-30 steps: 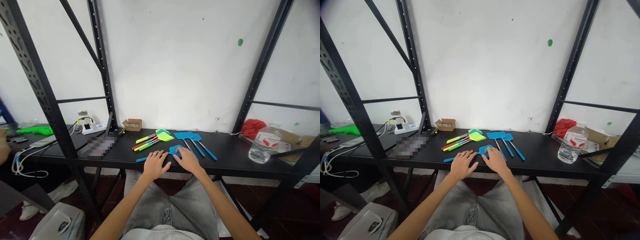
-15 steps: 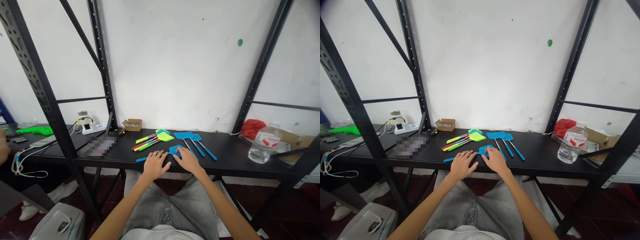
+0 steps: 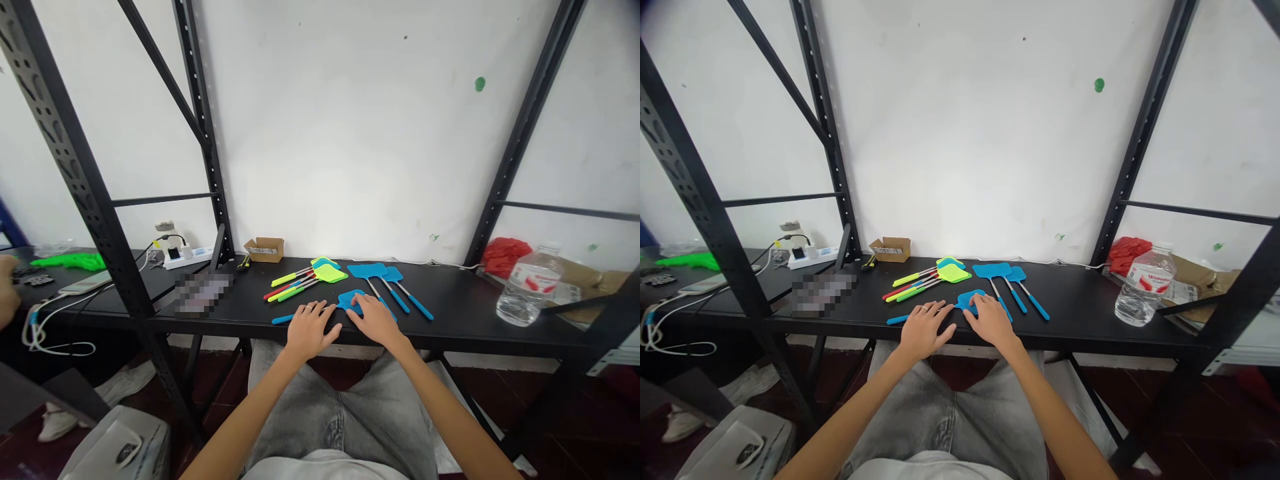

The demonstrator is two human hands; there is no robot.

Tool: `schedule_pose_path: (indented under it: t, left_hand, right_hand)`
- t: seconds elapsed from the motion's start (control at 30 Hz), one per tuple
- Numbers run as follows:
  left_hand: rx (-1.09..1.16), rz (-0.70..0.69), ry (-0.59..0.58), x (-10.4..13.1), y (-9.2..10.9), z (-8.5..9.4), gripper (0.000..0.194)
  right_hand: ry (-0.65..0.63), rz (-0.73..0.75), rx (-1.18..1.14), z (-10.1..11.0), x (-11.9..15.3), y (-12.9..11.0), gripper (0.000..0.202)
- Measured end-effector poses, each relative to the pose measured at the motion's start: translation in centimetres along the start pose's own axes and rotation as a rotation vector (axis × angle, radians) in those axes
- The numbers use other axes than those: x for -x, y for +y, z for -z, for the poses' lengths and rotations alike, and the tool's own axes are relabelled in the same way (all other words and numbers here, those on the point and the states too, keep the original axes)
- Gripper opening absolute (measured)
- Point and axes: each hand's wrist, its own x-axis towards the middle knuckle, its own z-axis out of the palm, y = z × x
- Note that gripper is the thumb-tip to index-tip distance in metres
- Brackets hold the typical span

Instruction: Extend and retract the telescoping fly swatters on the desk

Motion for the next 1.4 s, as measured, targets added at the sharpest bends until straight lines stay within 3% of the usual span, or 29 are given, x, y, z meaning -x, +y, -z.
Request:
schedule_pose_path:
  t: [1.4]
  left_hand:
    - [-0.026,-0.012,0.008,0.04,-0.03,-0.11,0.048]
  right_hand:
    - [-0.001,0.002,0.004,-0.37,-0.13,0.17,0.020]
